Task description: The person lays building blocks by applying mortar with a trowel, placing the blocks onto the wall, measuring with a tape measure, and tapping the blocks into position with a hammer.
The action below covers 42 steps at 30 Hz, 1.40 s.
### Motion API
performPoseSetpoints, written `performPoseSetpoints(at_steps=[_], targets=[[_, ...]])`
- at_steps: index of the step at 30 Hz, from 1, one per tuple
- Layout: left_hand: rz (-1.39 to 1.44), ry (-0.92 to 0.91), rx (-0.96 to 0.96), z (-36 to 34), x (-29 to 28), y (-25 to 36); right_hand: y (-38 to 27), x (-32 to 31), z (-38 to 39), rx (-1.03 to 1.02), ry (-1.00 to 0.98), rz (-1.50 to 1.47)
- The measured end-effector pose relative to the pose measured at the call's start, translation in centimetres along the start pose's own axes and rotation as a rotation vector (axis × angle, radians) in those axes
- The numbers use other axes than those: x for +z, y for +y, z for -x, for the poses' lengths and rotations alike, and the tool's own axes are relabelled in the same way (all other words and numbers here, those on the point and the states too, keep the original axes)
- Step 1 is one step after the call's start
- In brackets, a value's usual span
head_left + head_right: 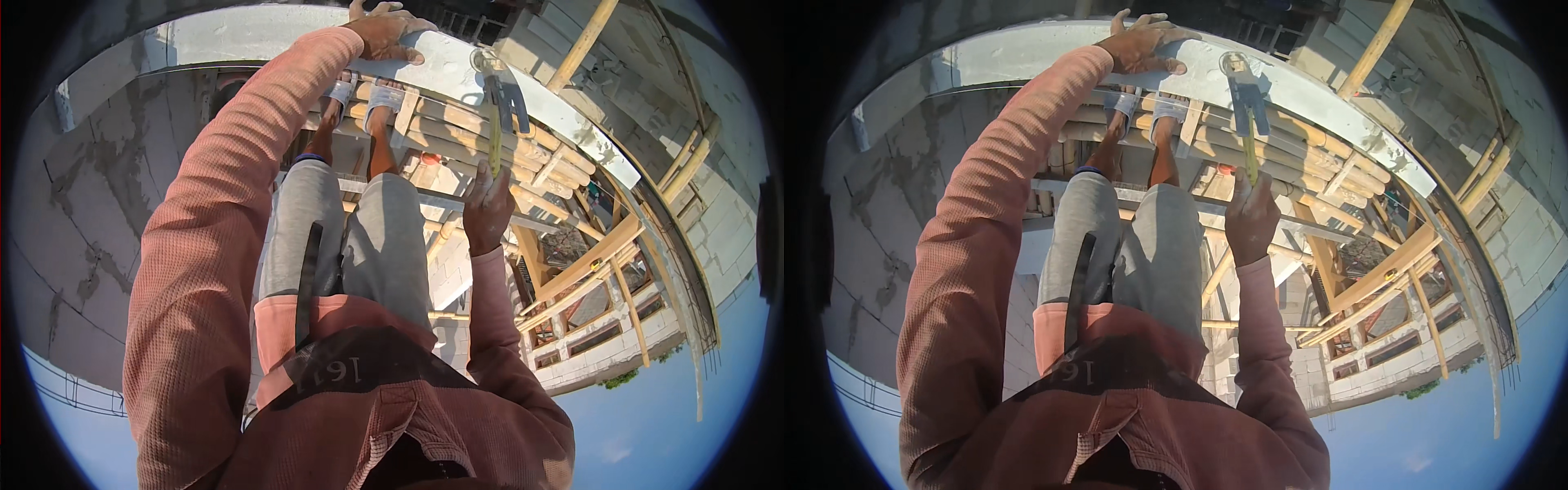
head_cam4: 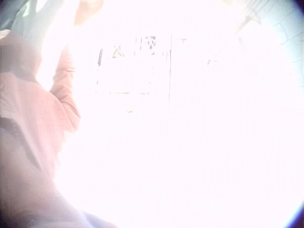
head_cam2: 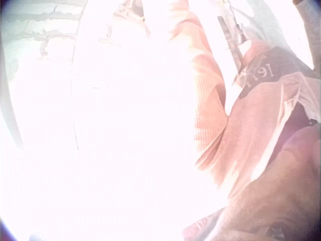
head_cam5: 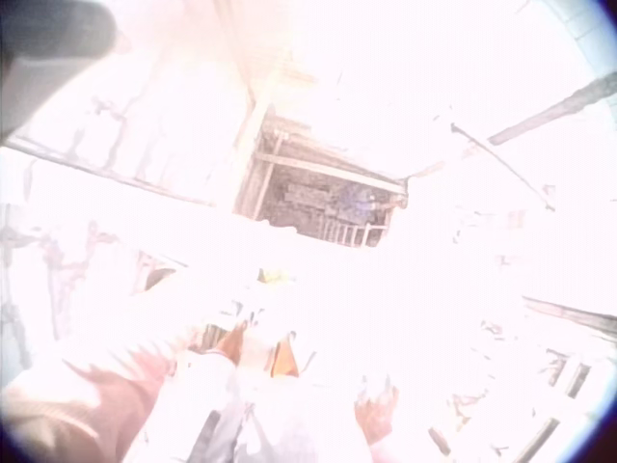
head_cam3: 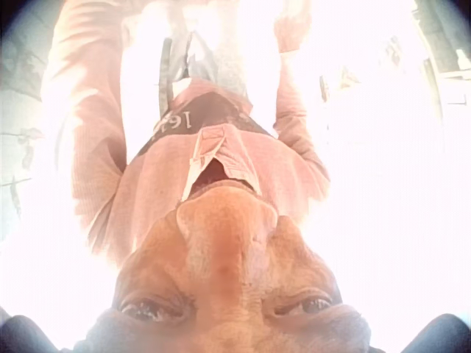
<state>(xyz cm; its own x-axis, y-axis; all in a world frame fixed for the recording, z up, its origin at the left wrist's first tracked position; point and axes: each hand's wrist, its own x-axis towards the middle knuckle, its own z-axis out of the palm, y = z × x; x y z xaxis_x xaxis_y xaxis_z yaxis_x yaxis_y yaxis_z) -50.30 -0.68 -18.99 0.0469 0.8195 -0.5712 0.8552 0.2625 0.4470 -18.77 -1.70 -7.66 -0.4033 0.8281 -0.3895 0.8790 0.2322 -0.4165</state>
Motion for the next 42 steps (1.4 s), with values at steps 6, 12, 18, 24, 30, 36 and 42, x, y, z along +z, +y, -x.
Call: performPoseSetpoints(at_steps=[6, 12, 18, 24, 30, 36, 42], targets=[[-0.014, 0.015, 0.0, -0.1, -0.3, -0.7, -0.8, -0.3, -0.5, -0.167, -0.091, 0.113], [-0.054, 0.003, 0.005, -0.1, 0.0, -1.0, 0.0, -0.3, -1.0, -0.257, -0.086, 0.072], [-0.127, 0.065, 0.002, -0.6, 0.3, -1.4, 0.2, 0.6, -1.2, -0.206, -0.088, 0.149], [-0.033, -0.038, -0.021, -0.1, 0.7, -0.6, 2.4, -0.2, 0.7, -0.155, -0.028, -0.072], [-0.059, -0.049, -0.051, -0.2, -0.3, -0.4, 6.7, -1.2, 15.4, 0.708, -0.225, -0.759], [-0.012, -0.121, -0.028, -0.1, -1.3, -0.3, 14.0, 3.5, 9.2, 1.041, 0.252, -1.389], [-0.012, -0.086, 0.026, 0.1, -1.6, -0.5, 13.6, 11.1, -3.3, 0.958, 0.39, -1.824]])
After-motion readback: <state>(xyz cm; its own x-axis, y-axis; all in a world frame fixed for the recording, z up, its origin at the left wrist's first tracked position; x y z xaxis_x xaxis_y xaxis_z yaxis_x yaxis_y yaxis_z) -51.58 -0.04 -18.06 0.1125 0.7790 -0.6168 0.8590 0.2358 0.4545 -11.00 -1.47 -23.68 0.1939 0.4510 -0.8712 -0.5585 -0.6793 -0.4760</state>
